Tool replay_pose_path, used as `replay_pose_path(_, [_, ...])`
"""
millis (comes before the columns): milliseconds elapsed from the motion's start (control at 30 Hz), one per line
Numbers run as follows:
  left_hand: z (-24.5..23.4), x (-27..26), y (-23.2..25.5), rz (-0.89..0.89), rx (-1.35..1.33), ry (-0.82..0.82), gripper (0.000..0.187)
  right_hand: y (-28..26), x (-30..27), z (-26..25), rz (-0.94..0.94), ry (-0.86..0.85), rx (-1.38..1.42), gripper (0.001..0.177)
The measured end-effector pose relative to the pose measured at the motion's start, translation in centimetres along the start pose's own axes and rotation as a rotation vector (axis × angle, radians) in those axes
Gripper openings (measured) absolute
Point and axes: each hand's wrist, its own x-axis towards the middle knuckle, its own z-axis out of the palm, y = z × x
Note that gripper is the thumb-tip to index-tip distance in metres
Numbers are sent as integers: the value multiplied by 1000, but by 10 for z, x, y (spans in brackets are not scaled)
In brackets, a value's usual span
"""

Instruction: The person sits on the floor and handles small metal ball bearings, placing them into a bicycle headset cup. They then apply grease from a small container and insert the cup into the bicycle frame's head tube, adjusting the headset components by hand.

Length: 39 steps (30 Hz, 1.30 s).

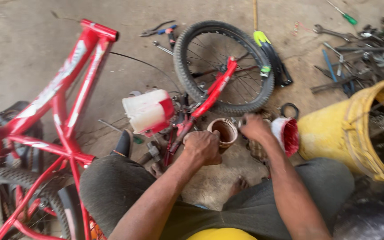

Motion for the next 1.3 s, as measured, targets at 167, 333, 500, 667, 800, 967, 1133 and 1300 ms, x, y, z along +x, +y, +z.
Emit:
replay_pose_path(167, [5, 4, 5, 42, 56, -33, 56, -44, -99, -63, -269, 270, 377, 42])
replay_pose_path(333, [17, 7, 9, 62, 99, -45, 54, -59, -111, -34, -494, 82, 136, 53])
replay_pose_path(500, [28, -2, 2, 94, 126, 62, 41, -49, -98, -15, -676, 190, 282, 43])
replay_pose_path(667, [13, -13, 1, 99, 104, 78, 44, -35, -95, -27, -651, 323, 457, 24])
replay_pose_path(800, [-8, -31, 0, 169, -94, 277, 57, -10, -88, -26, -497, 479, 990, 14])
replay_pose_path(967, [-40, -56, 4, 193, -245, 360, 61, -18, -92, 21, 94, 92, 1819, 50])
replay_pose_path(1133, [-55, -66, 14, 221, -306, 331, 56, -37, -96, 32, -246, -463, 2169, 83])
replay_pose_path(1300, [-61, -64, 15, 173, -281, 263, 71, -47, -94, 22, -395, -461, 2033, 89])
